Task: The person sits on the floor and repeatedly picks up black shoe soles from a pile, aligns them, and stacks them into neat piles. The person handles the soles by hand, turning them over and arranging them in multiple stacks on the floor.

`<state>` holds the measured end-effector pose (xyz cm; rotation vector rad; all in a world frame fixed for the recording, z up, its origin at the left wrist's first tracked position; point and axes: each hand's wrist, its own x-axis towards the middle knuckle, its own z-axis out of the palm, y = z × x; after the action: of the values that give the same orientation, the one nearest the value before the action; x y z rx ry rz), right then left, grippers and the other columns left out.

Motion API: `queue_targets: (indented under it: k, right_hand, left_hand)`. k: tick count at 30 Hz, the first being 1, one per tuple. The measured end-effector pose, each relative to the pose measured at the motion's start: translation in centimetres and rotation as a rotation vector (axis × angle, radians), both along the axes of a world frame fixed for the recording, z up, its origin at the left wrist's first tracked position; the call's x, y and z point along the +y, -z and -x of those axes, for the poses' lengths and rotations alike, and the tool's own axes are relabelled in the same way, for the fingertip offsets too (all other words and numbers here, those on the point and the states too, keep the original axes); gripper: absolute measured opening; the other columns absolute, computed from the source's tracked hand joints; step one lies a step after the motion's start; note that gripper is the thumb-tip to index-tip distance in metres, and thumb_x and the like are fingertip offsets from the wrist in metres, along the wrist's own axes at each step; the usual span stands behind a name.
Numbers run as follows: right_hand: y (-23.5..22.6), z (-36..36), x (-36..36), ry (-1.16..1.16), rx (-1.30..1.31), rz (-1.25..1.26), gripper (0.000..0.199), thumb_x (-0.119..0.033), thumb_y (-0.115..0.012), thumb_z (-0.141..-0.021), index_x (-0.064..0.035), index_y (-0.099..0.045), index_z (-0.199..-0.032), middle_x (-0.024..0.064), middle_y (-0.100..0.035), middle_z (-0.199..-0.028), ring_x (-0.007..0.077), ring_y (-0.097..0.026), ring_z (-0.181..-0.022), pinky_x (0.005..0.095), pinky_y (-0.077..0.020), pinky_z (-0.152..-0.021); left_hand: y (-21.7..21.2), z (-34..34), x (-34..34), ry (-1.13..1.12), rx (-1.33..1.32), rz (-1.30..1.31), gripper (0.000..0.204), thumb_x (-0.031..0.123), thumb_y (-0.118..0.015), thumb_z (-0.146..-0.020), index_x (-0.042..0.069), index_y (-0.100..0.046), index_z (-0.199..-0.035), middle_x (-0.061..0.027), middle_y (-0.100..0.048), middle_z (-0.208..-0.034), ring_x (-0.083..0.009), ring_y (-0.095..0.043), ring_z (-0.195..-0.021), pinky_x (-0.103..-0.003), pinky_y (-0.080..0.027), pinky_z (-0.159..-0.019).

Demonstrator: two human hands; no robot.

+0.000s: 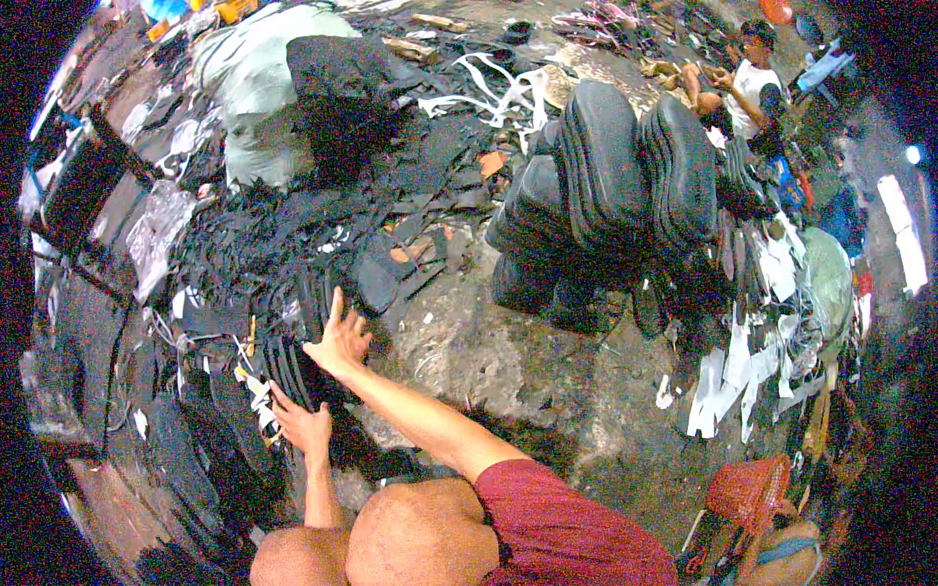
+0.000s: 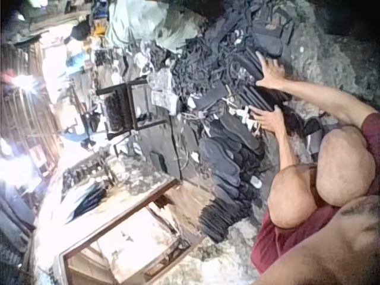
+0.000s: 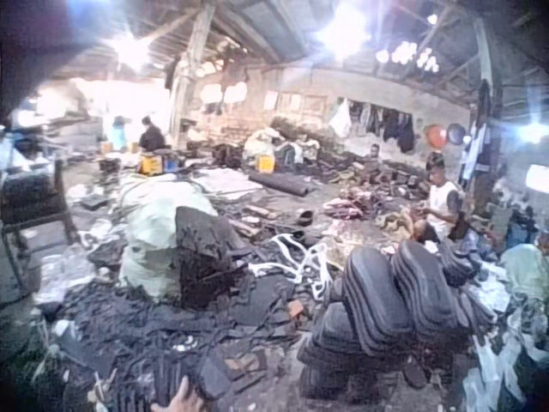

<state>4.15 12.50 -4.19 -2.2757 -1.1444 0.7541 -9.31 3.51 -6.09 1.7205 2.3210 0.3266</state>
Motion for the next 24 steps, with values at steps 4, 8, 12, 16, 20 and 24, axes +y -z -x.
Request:
queue_targets:
  k: [4, 8, 12, 16, 20, 24]
  right_hand:
    - [-0.9, -2.3, 1.2, 0.082, 0.036, -0.006, 0.124, -0.041, -0.089, -0.061, -0.0102, -0.015, -0.156, 0.0267, -0.061, -0.122, 0.0418, -0.065, -0.108, 0.0508, -0.0544, -0.092]
    - [-7.9, -10.6, -3.5, -0.149, 0.081, -0.206, 0.119, -0.032, -0.087, -0.061, -0.0101, -0.021, -0.158, 0.0273, -0.053, -0.143, 0.0462, -0.062, -0.119, 0.049, -0.0511, -0.1]
    - [-5.4, -19.3, -8.6, -0.301, -0.337, -0.147, 0.115, -0.033, -0.088, -0.062, -0.0161, -0.026, -0.158, 0.0205, -0.058, -0.13, 0.041, -0.057, -0.122, 0.0488, -0.048, -0.102]
    - [0.3, -19.5, -9.2, -0.183, -0.273, -0.426, 0.094, -0.03, -0.089, -0.066, -0.0086, -0.043, -0.145, 0.0181, -0.059, -0.124, 0.0371, -0.056, -0.119, 0.047, -0.0468, -0.101]
    - [-5.9, -18.1, -11.0, -0.047, -0.041, -0.934, 0.097, -0.012, -0.088, -0.071, 0.0024, -0.027, -0.145, 0.0168, -0.053, -0.131, 0.0284, -0.055, -0.119, 0.0415, -0.0434, -0.106]
    - [0.4, -23.5, -11.8, -0.13, -0.06, -0.822, 0.084, -0.027, -0.086, -0.069, -0.0118, -0.044, -0.141, 0.0095, -0.06, -0.129, 0.028, -0.049, -0.129, 0.0446, -0.0294, -0.116]
  left_hand:
    - [-0.3, -0.3, 0.3, 0.023, -0.009, 0.011, 0.121, 0.028, -0.089, -0.067, 0.016, -0.015, -0.162, -0.0246, -0.042, -0.146, -0.0432, -0.044, -0.134, -0.055, -0.042, -0.107]
    - [-0.3, 2.6, 0.6, -0.006, -0.035, -0.022, 0.12, 0.028, -0.087, -0.066, 0.015, -0.016, -0.162, -0.0236, -0.041, -0.146, -0.0432, -0.043, -0.134, -0.056, -0.041, -0.107]
    - [-0.3, 0.3, 0.7, -0.039, 0.028, 0.012, 0.119, 0.034, -0.085, -0.069, 0.015, -0.014, -0.162, -0.023, -0.04, -0.146, -0.0419, -0.044, -0.134, -0.057, -0.041, -0.105]
    - [2.1, 3.5, 1.0, -0.054, -0.318, -0.204, 0.128, 0.023, -0.088, -0.067, 0.005, -0.004, -0.162, -0.0285, -0.038, -0.153, -0.0425, -0.038, -0.142, -0.049, -0.032, -0.118]
    - [-4.6, 1.0, 0.3, 0.034, -0.746, -0.667, 0.139, 0.02, -0.093, -0.066, 0.009, 0.006, -0.162, -0.0235, 0.0, -0.166, -0.0425, -0.016, -0.151, -0.051, -0.021, -0.123]
    - [-1.9, -4.5, 0.1, 0.177, -0.617, -0.635, 0.15, 0.036, -0.097, -0.059, 0.003, 0.011, -0.159, -0.022, -0.006, -0.163, -0.0375, -0.018, -0.15, -0.048, -0.014, -0.125]
